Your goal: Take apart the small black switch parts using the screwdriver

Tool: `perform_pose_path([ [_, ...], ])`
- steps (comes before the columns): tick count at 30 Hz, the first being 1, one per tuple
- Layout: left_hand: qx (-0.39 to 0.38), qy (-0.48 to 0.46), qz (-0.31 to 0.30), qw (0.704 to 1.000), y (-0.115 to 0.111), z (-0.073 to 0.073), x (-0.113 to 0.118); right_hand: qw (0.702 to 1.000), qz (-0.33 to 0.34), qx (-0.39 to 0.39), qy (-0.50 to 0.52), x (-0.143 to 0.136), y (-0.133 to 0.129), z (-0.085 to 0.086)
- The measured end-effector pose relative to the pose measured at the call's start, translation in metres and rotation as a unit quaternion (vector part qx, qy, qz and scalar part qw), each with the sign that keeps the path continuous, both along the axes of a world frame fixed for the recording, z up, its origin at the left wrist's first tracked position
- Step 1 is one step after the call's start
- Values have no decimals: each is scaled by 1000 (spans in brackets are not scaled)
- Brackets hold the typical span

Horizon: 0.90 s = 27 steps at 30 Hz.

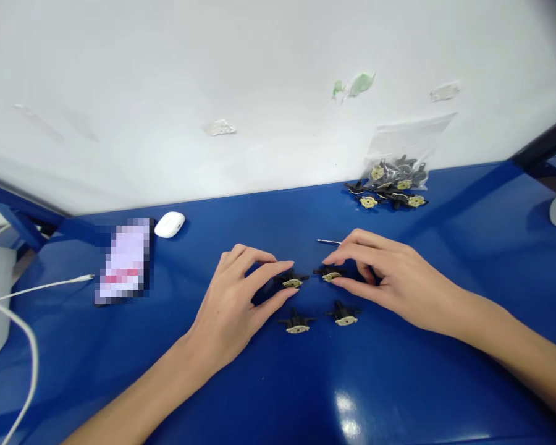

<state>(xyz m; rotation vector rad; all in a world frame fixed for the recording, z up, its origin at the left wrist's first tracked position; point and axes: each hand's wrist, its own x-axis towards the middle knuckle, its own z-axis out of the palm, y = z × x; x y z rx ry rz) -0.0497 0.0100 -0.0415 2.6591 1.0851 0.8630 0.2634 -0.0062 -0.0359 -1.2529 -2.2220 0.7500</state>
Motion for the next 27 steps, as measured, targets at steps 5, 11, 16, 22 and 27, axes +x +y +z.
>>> perform_pose_path([
  [5,-8,2,-13,1000,5,-3,2,1000,11,4,-1,0,2,-2],
  [11,-4,-1,-6,1000,7,0,-1,1000,15,6,4,-1,2,-1],
  [16,-5,0,-2,1000,5,0,-3,1000,13,11,6,-2,3,-4],
  [22,21,-29,6,999,0,10,-1,999,-7,20,25,1,0,4],
  [27,-36,-40,-116,992,-11,24,2,997,48,-42,41,9,-1,20],
])
